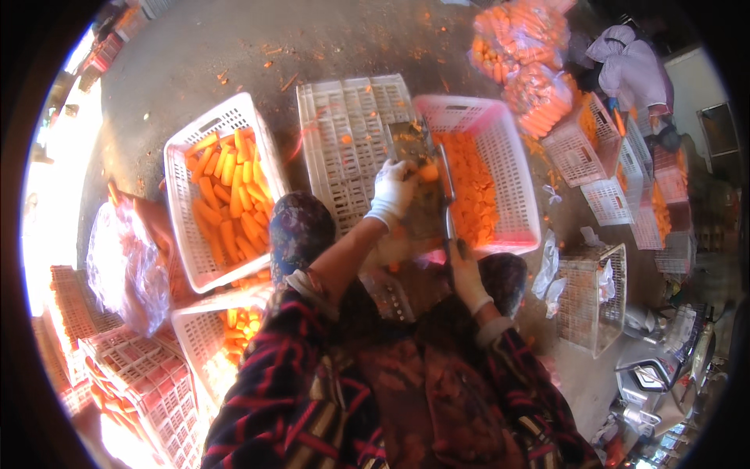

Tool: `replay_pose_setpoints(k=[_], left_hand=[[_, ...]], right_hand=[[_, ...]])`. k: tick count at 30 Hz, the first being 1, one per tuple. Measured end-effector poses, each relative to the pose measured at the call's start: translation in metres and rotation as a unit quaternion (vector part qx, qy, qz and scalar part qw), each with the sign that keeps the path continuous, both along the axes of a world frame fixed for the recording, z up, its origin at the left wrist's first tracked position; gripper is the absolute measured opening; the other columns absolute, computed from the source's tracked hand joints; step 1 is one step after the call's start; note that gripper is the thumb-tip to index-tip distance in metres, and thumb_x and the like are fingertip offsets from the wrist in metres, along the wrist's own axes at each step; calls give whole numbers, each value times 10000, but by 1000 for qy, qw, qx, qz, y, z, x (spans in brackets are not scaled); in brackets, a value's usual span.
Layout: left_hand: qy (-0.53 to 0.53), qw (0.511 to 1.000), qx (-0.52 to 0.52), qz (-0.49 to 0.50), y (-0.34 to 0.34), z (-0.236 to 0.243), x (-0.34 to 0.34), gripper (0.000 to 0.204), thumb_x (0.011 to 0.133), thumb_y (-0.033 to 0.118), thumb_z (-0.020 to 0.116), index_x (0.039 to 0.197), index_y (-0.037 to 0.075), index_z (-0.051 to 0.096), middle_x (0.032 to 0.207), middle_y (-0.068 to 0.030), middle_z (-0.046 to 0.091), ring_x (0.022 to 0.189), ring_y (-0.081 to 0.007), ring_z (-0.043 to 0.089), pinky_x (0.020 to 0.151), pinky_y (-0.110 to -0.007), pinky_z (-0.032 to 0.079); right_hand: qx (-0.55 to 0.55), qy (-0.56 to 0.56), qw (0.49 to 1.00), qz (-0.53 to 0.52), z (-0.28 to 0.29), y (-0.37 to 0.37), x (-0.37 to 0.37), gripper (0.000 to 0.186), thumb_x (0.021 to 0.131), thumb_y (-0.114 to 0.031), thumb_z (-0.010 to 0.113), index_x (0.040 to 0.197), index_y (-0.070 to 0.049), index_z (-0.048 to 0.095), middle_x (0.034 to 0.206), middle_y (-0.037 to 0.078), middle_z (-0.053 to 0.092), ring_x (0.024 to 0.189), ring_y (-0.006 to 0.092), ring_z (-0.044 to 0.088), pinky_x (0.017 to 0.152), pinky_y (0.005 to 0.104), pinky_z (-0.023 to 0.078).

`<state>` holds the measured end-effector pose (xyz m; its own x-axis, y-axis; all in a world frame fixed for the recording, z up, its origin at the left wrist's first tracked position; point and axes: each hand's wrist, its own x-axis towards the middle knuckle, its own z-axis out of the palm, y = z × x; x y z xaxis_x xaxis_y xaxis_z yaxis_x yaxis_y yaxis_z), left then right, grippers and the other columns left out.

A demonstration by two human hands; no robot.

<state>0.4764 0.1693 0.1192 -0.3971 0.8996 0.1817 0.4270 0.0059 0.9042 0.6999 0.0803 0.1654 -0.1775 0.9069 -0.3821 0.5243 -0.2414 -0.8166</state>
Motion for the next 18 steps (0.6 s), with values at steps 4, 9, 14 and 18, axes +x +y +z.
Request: replay_pose_setpoints(k=[4,9,14,18], left_hand=[[-2,1000,-12,17,-9,3,2,196,738,143,737,890,62,646,915,-163,589,862,-353,601,742,-417,489],[-18,1000,2,0,5,9,14,136,740,121,711,853,76,651,909,-162,594,841,-354,607,749,-425,489],[30,1000,4,-7,2,-3,4,140,760,145,698,881,76,682,947,-172,631,913,-354,617,815,-418,493],[37,999,34,16,-3,-2,8,120,758,115,674,874,86,673,912,-161,595,868,-370,604,780,-444,482]], right_hand=[[-14,54,996,69,86,2,-12,372,989,-397,495,1099,-56,591,654,-3,523,497,50,478,424,198,374],[39,52,998,-25,36,-1,-8,383,992,-392,493,1121,-42,581,723,24,536,564,74,516,474,228,395],[-18,24,999,-35,-35,4,7,433,996,-367,488,1245,-21,568,786,56,573,608,102,568,534,260,440],[-98,65,993,-5,105,4,-17,270,997,-233,504,1171,-51,601,682,-5,529,530,55,496,476,203,396]])
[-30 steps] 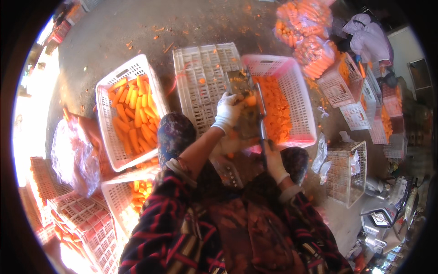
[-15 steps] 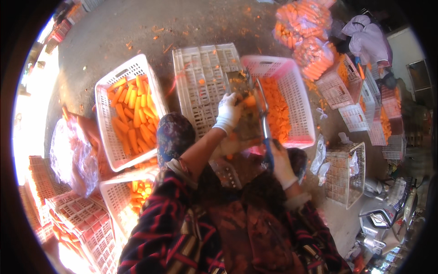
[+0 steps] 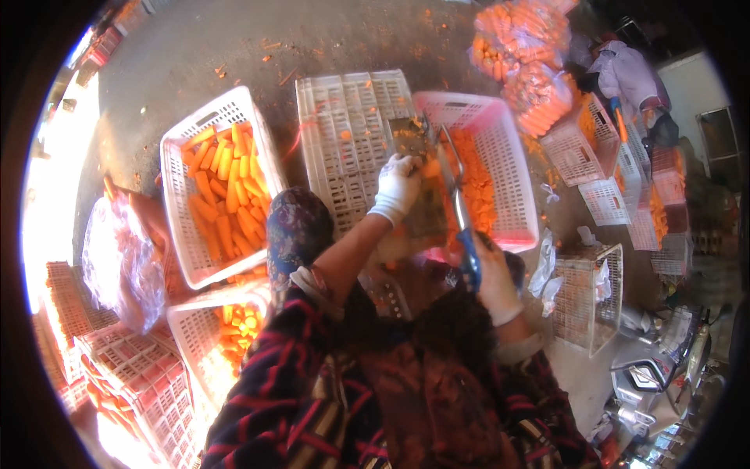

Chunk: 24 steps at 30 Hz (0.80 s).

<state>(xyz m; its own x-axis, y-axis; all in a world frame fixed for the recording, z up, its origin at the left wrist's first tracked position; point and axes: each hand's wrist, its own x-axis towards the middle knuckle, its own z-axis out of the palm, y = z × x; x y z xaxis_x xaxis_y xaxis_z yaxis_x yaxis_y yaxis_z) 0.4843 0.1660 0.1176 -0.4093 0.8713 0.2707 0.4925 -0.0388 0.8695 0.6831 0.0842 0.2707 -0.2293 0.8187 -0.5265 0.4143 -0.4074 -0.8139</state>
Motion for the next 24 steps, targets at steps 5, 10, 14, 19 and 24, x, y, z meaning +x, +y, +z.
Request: replay_pose_setpoints(k=[5,10,14,19,24], left_hand=[[-24,999,17,-32,9,10,8,140,765,78,656,905,85,670,915,-159,590,852,-364,600,756,-437,489],[9,999,-7,-31,5,11,1,181,765,122,678,935,58,673,992,-177,623,885,-367,621,789,-411,507],[6,999,-5,-44,1,8,8,198,782,114,659,973,63,651,989,-187,597,895,-378,608,784,-423,505],[52,994,-34,-87,6,21,19,183,805,93,621,986,62,622,988,-198,569,884,-387,605,768,-446,507],[53,993,-76,-74,-1,36,9,166,827,88,579,992,82,592,1005,-196,577,900,-404,617,771,-465,521]], right_hand=[[201,-70,977,-19,-103,-8,15,439,988,-387,513,1207,-9,558,756,97,576,639,198,557,554,299,443],[108,-39,993,15,-100,-3,15,375,999,-347,498,1186,-27,550,751,56,571,580,116,520,507,255,416],[-15,57,998,-37,11,0,-6,304,985,-359,528,1114,-92,593,657,-10,530,477,54,476,389,194,359],[91,-46,994,-48,-103,-7,18,470,987,-402,517,1165,32,555,889,153,627,776,247,581,712,349,466],[113,-106,988,-2,-162,-1,35,415,1002,-308,487,1258,17,521,1049,238,611,1028,323,585,858,394,479]])
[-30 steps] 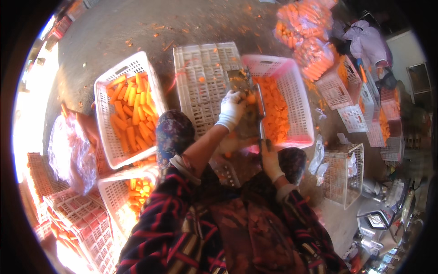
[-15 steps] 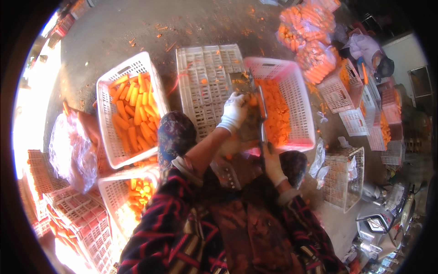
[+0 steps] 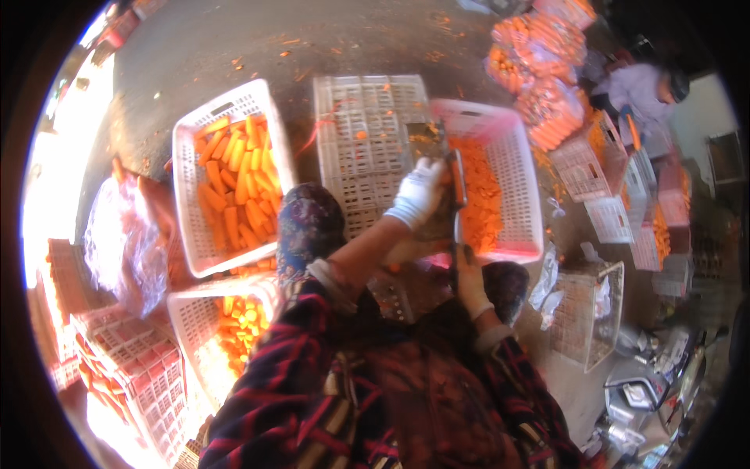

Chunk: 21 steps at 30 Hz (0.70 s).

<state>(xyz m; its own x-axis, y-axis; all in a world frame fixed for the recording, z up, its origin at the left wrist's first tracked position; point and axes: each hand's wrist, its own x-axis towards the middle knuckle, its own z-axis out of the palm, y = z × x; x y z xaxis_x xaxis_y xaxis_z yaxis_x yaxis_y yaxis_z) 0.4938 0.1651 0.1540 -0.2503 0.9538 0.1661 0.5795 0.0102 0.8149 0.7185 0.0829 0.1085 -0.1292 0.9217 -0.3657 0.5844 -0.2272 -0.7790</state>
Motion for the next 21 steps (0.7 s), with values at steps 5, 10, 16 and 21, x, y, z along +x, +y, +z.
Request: replay_pose_setpoints(k=[5,10,16,21], left_hand=[[63,998,-18,11,-2,2,-16,176,820,111,592,994,91,572,997,-184,597,863,-391,627,745,-468,526],[17,969,195,149,-108,72,-125,468,791,-53,597,1244,60,562,923,-124,631,870,-301,594,728,-390,505],[232,864,-343,288,-336,-1,-242,281,849,91,584,1129,61,574,912,-182,605,751,-305,621,597,-400,556],[117,919,-172,335,-261,-57,-280,233,849,205,612,1041,81,658,970,-200,642,880,-349,641,778,-427,521]], right_hand=[[-12,103,994,19,2,2,4,301,1016,-286,461,1203,-64,544,754,95,553,705,200,583,578,321,471],[-99,205,969,-96,31,-4,-21,205,1027,-275,452,1083,-123,579,585,-47,407,428,58,396,377,222,296],[-52,71,996,-7,-22,6,27,557,748,-126,671,1279,-35,526,1139,220,568,1048,407,555,933,460,453],[-80,54,994,-41,-4,2,23,483,815,-63,603,1290,-30,518,1176,202,582,1016,379,585,934,421,464]])
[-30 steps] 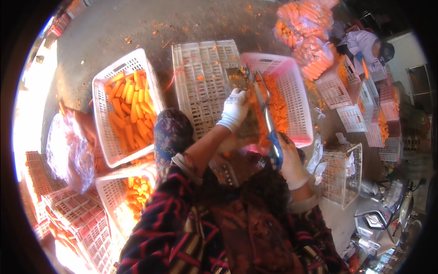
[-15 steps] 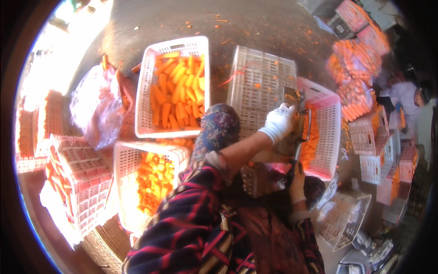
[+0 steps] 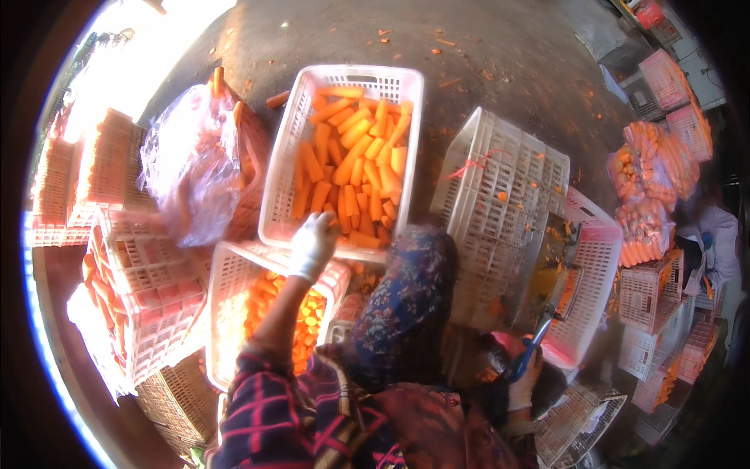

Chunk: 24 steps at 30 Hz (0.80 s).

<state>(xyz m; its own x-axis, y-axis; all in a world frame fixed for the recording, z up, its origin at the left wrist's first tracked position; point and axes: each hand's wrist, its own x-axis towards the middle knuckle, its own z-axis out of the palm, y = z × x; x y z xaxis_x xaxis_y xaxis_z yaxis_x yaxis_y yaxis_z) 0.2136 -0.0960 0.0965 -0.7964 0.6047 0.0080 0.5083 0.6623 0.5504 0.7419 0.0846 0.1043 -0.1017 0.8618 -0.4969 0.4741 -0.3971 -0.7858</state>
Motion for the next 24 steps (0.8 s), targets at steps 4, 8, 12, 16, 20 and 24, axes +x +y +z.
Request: replay_pose_setpoints(k=[4,8,12,16,20,24], left_hand=[[-98,992,60,44,138,-97,-61,263,859,254,604,1036,68,659,1027,-211,641,964,-382,609,862,-440,483],[-68,986,6,149,226,-149,-98,352,860,285,611,1113,41,586,1106,-237,600,1016,-397,590,901,-452,471],[-52,985,-99,132,280,-169,-114,303,887,270,579,1058,21,562,1065,-231,599,984,-384,622,826,-456,515],[-25,978,-161,127,295,-204,-127,209,935,139,458,1090,38,557,1082,-216,573,916,-368,663,728,-445,563],[-96,982,-62,153,271,-203,-138,244,880,237,627,948,2,635,835,-192,658,794,-312,680,679,-432,554],[-532,717,385,234,227,-142,-115,160,907,117,650,963,-9,569,699,-77,589,479,-170,536,422,-306,449]], right_hand=[[193,-230,930,213,36,-4,-27,377,842,-56,565,1216,-8,558,1167,171,605,1021,336,602,921,391,481],[423,-381,693,442,35,-1,-18,291,868,-111,571,1135,3,583,1130,154,620,974,315,610,880,385,497],[392,-439,663,462,34,-17,-5,311,875,-134,579,1154,4,576,1131,168,620,983,335,609,907,405,486],[338,-429,709,446,39,-21,5,347,870,-125,579,1189,8,560,1129,173,616,983,341,608,899,411,484],[321,-412,742,421,32,-20,14,384,864,-117,579,1224,12,544,1127,179,612,983,347,607,892,418,482],[324,-380,789,357,12,-25,13,422,858,-108,579,1259,17,528,1124,184,608,983,353,606,885,424,479]])
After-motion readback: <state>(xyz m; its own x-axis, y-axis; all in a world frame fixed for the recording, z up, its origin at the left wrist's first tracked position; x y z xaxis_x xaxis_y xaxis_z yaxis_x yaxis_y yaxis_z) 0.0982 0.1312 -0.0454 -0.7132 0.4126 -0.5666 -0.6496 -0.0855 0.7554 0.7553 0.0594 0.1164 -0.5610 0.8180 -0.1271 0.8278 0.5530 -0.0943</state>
